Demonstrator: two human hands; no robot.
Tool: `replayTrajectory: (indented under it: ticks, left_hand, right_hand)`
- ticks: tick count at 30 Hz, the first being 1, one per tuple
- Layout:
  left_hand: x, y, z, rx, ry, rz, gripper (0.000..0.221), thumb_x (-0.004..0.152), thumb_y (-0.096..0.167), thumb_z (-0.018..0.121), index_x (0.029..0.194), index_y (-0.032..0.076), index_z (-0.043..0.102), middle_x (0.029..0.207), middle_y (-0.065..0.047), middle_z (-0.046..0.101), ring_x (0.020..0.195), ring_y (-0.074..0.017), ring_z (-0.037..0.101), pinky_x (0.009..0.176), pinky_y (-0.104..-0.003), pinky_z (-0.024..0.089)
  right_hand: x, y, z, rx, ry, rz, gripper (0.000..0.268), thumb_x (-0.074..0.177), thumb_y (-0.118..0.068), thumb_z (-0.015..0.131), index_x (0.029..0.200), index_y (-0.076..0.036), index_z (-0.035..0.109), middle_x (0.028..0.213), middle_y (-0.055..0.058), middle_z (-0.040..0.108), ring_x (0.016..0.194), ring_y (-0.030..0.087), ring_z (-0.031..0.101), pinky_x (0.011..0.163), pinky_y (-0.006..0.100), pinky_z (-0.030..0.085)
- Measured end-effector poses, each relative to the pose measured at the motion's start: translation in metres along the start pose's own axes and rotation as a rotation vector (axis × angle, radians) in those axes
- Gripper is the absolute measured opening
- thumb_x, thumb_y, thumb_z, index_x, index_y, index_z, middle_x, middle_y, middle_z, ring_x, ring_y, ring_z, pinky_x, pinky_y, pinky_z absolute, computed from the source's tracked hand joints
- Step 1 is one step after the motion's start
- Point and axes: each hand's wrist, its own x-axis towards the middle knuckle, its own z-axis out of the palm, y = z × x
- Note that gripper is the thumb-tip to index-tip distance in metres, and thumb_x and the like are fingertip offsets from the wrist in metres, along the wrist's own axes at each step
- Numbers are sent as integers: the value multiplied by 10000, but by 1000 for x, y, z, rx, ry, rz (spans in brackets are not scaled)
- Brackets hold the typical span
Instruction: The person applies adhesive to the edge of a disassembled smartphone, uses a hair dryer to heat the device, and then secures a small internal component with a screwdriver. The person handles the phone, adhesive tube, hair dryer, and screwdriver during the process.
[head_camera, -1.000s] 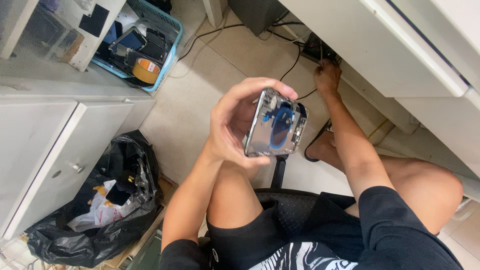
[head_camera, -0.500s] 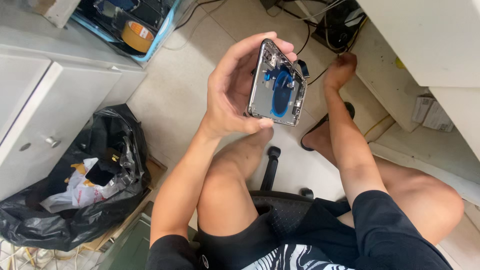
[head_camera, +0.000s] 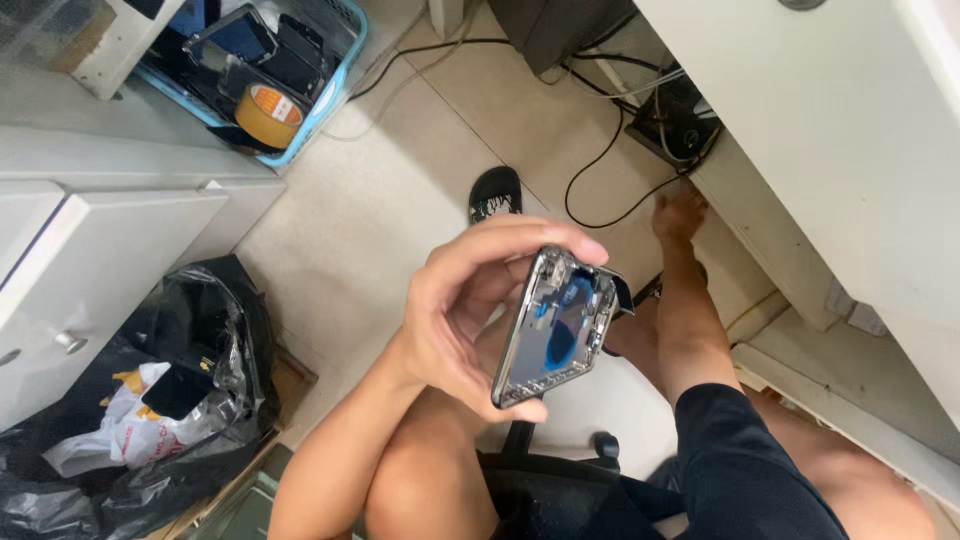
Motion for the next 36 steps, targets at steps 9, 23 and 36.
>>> replayTrajectory:
  ticks: [9, 23, 36]
  left_hand:
    - [14, -7, 8, 26, -83, 22, 984, 766, 204, 988, 1566, 19, 444, 1458, -185, 540, 1313, -249, 582, 1162, -393, 514]
    - [15, 20, 59, 43, -106, 51, 982, 736, 220, 982, 1538, 40, 445, 1397, -168, 565, 1277, -272, 585, 1091, -397, 528]
    - [22, -16, 73, -408, -5, -66, 994, 765, 353, 914, 1549, 25, 399, 1358, -190, 562, 1264, -335, 594, 1136, -599, 499]
  right_hand:
    - [-103, -20, 35, 109, 510, -336, 100, 971, -133, 692, 976, -48, 746, 948, 138, 681, 875, 321, 638, 862, 465, 429]
    - [-83, 9, -7, 730, 248, 456, 303, 999, -327, 696, 1037, -26, 686, 1024, 95, 722, 851, 236, 665, 743, 429, 559]
    - [-146, 32, -14, 684, 90, 871, 772, 882, -583, 784, 1263, 79, 667, 1286, 261, 648, 1210, 396, 618, 1049, 501, 521]
